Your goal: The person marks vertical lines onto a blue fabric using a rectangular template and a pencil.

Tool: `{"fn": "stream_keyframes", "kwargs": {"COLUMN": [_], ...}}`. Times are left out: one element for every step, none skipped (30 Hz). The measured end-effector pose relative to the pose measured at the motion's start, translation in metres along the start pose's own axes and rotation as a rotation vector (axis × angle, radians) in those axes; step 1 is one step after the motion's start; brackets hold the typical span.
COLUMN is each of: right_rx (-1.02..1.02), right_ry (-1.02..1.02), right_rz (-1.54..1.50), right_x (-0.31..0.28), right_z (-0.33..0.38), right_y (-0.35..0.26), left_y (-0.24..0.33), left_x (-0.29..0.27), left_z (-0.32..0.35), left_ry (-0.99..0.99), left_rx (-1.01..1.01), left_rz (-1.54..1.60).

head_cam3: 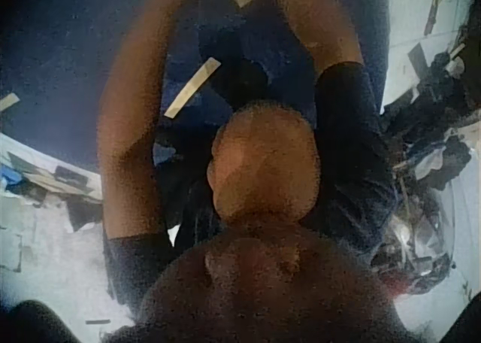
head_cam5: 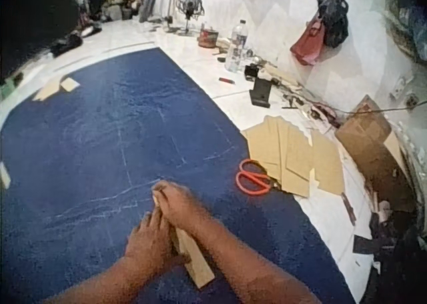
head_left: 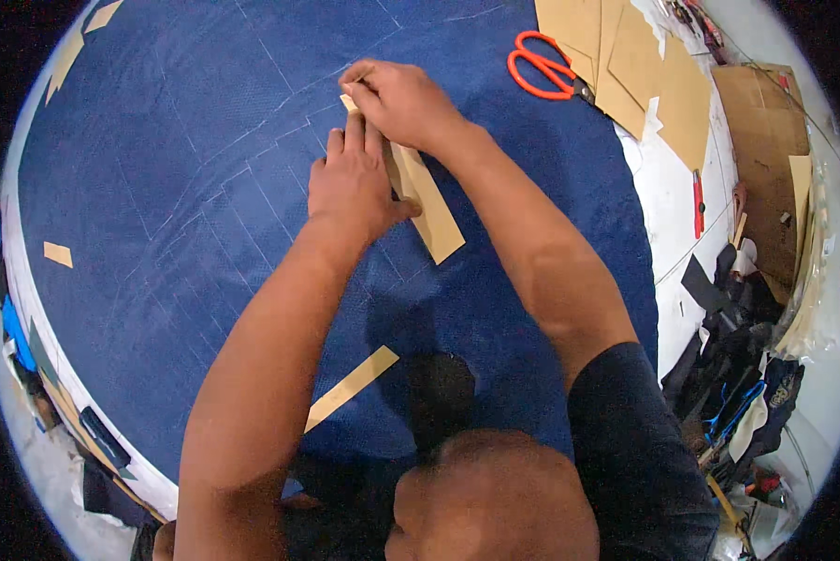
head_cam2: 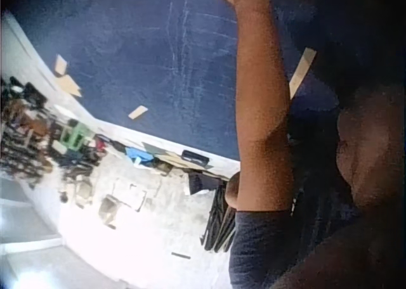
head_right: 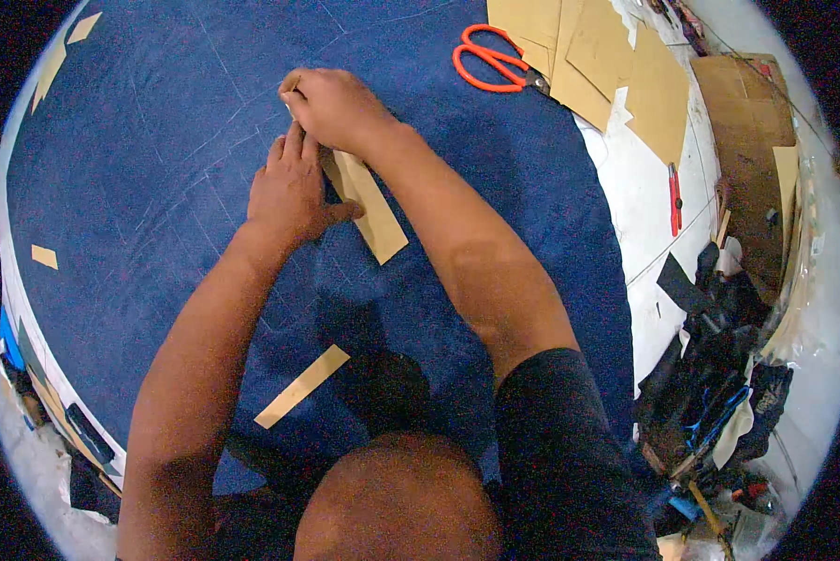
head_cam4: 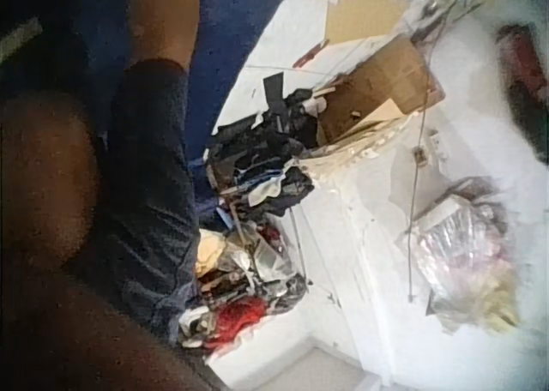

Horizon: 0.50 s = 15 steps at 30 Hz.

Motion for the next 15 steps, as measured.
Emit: {"fn": "stream_keyframes", "kwargs": {"right_rx": [-0.028, -0.028, -0.054, -0.080, -0.079, -0.089, -0.099, -0.100, -0.098, -0.095, -0.096, -0.136, -0.177, -0.179, -0.155], "right_ry": [-0.002, -0.003, -0.028, -0.052, -0.053, -0.061, -0.070, -0.071, -0.066, -0.061, -0.061, -0.042, -0.023, -0.022, -0.070], "right_rz": [0.046, 0.046, 0.070, 0.094, 0.097, 0.125, 0.154, 0.154, 0.155, 0.155, 0.157, 0.155, 0.153, 0.152, 0.166], "right_x": [0.0012, 0.0011, 0.0023, 0.0041, 0.0044, 0.0060, 0.0075, 0.0081, 0.0082, 0.0083, 0.0088, 0.0075, 0.0059, 0.0041, 0.0059], "right_z": [-0.0005, -0.0009, -0.0013, -0.0016, -0.0020, -0.0027, -0.0027, -0.0026, -0.0024, -0.0024, -0.0022, -0.0020, -0.0015, -0.0022, -0.0032], "right_y": [-0.0010, -0.0011, -0.0029, -0.0051, -0.0039, -0.0038, -0.0038, -0.0040, -0.0039, -0.0040, -0.0026, -0.0048, -0.0067, -0.0093, -0.0088], "left_y": [0.0007, 0.0016, 0.0016, 0.0005, 0.0005, 0.0006, 0.0011, 0.0008, 0.0002, -0.0004, 0.0006, 0.0020, 0.0029, 0.0011, -0.0002], "left_x": [0.0011, -0.0002, 0.0008, 0.0026, 0.0032, 0.0037, 0.0038, 0.0035, 0.0032, 0.0029, 0.0024, 0.0009, -0.0003, 0.0006, 0.0021], "left_z": [-0.0010, -0.0018, -0.0027, -0.0030, -0.0031, -0.0031, -0.0030, -0.0030, -0.0028, -0.0026, -0.0023, -0.0019, -0.0019, -0.0019, -0.0022], "left_ry": [-0.015, -0.015, -0.044, -0.073, -0.072, -0.065, -0.058, -0.057, -0.057, -0.057, -0.056, -0.048, -0.040, -0.039, -0.032], "left_rx": [-0.008, -0.009, -0.023, -0.037, -0.035, -0.025, -0.015, -0.015, -0.019, -0.023, -0.023, -0.025, -0.027, -0.029, -0.019], "left_rz": [-0.011, -0.010, -0.018, -0.025, -0.023, -0.028, -0.033, -0.032, -0.027, -0.022, -0.020, -0.016, -0.012, -0.013, -0.023]}}
Point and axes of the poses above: each hand's wrist, its own z-axis away from the middle knuckle, its own x-axis out of the palm, y = z × x, the point moved 9 cm from there along -z, towards the middle knuckle, and after that the axes turned 14 degrees about z, right-handed, at the moved point
